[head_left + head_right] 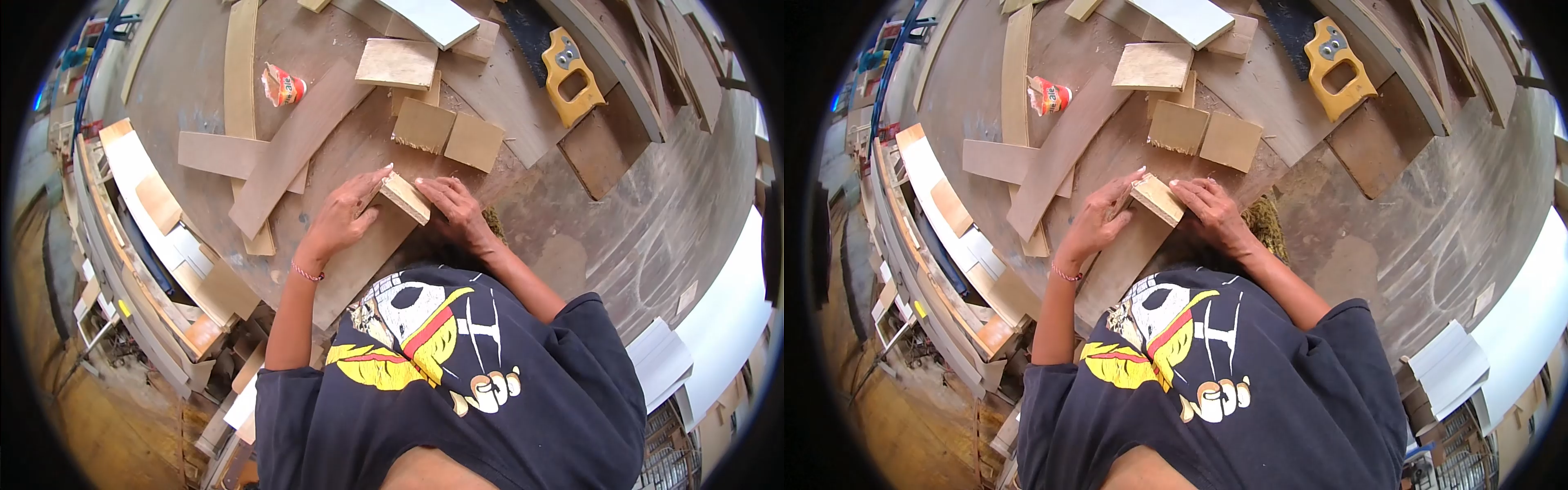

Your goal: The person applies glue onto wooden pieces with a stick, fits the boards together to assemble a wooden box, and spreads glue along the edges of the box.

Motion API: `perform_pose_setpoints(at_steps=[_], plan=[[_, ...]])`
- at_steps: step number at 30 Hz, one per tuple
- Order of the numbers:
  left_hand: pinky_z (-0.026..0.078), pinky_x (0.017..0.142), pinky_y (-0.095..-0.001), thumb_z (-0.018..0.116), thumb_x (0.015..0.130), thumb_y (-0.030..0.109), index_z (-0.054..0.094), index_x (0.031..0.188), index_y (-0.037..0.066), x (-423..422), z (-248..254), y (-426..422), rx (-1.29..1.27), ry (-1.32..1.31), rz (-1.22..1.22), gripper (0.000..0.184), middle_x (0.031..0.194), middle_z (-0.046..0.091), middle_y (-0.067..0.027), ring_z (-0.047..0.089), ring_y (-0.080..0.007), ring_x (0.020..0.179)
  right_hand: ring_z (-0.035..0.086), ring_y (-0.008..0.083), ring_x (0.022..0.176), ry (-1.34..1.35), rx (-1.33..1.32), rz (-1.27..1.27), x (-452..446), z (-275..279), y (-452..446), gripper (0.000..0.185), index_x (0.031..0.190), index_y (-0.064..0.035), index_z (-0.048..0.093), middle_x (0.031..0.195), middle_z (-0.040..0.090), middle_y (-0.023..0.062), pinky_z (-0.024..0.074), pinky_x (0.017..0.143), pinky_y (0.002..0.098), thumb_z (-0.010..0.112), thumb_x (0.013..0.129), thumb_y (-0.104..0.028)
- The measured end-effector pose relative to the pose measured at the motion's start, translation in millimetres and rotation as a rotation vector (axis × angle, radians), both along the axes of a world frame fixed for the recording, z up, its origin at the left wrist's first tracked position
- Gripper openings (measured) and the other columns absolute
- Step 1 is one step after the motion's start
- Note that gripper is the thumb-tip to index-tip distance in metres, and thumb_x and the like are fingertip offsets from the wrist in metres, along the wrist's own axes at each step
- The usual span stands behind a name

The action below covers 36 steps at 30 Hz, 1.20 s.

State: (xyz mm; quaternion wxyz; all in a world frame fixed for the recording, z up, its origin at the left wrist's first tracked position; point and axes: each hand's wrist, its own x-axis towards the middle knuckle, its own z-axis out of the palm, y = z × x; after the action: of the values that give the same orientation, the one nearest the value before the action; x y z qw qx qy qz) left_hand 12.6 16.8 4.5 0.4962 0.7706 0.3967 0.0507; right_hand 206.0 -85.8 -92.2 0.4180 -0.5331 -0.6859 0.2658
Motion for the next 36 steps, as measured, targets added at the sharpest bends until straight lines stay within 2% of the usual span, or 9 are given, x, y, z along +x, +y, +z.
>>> perform_pose_setpoints(at_steps=[9,11,14,18,23,29,31,36], plan=[[0.040,0.096,-0.0347,0.057,0.072,-0.004,0.053,0.119,0.007,4,-2,0,-0.034,0.025,0.071,0.049,0.117,0.057,-0.0131,0.054,-0.0290,0.110,0.055,0.0289,0.101,-0.028,0.004,-0.006,-1,1,1,0.054,0.118,-0.0048,0.055,0.116,0.058,0.0102,0.0447,0.088,0.0376,0.064,0.065,-0.002],[0.050,0.072,-0.0316,0.059,0.075,0.001,0.055,0.119,0.012,4,-6,0,0.007,0.040,0.077,0.045,0.117,0.058,-0.0098,0.058,-0.0253,0.100,0.055,0.0286,0.100,-0.040,-0.001,-0.006,0,2,1,0.052,0.117,-0.0049,0.055,0.115,0.059,0.0100,0.0448,0.088,0.0375,0.064,0.066,-0.002],[0.050,0.070,-0.0310,0.059,0.076,0.001,0.056,0.118,0.012,3,-11,-1,0.012,0.015,0.092,0.044,0.116,0.059,-0.0093,0.059,-0.0244,0.099,0.055,0.0285,0.100,-0.033,-0.003,-0.007,0,2,1,0.050,0.117,-0.0050,0.055,0.115,0.059,0.0099,0.0449,0.087,0.0373,0.062,0.068,-0.002],[0.050,0.074,-0.0315,0.059,0.076,0.001,0.057,0.116,0.010,3,-13,-2,-0.004,0.019,0.116,0.041,0.115,0.059,-0.0105,0.059,-0.0247,0.100,0.055,0.0282,0.098,-0.024,-0.010,-0.002,-1,4,2,0.047,0.117,-0.0052,0.056,0.114,0.059,0.0098,0.0452,0.086,0.0368,0.061,0.070,-0.001],[0.049,0.086,-0.0331,0.058,0.075,0.001,0.058,0.114,0.007,4,-10,-3,-0.004,-0.008,0.132,0.039,0.113,0.060,-0.0139,0.059,-0.0261,0.103,0.056,0.0280,0.096,-0.017,-0.007,0.014,0,6,3,0.047,0.117,-0.0053,0.057,0.113,0.060,0.0094,0.0455,0.086,0.0365,0.061,0.070,-0.002],[0.047,0.090,-0.0336,0.059,0.073,-0.001,0.057,0.116,0.007,6,-5,-3,0.008,0.036,0.123,0.043,0.114,0.059,-0.0138,0.057,-0.0284,0.104,0.053,0.0289,0.102,-0.083,-0.033,0.078,5,10,1,0.053,0.123,-0.0060,0.052,0.117,0.057,0.0102,0.0438,0.089,0.0372,0.062,0.071,-0.003],[0.046,0.090,-0.0341,0.060,0.073,-0.001,0.056,0.118,0.007,4,-8,-3,0.013,0.018,0.117,0.046,0.115,0.059,-0.0138,0.057,-0.0286,0.105,0.051,0.0306,0.106,0.020,-0.116,0.119,10,26,4,0.055,0.126,-0.0067,0.050,0.120,0.056,0.0106,0.0424,0.092,0.0383,0.061,0.072,-0.003],[0.045,0.092,-0.0350,0.061,0.072,0.000,0.052,0.123,0.008,5,-9,-6,0.024,-0.062,0.128,0.053,0.116,0.058,-0.0146,0.057,-0.0298,0.105,0.051,0.0309,0.106,0.086,-0.129,0.183,16,22,1,0.053,0.127,-0.0091,0.049,0.119,0.056,0.0101,0.0423,0.092,0.0394,0.056,0.075,-0.003]])
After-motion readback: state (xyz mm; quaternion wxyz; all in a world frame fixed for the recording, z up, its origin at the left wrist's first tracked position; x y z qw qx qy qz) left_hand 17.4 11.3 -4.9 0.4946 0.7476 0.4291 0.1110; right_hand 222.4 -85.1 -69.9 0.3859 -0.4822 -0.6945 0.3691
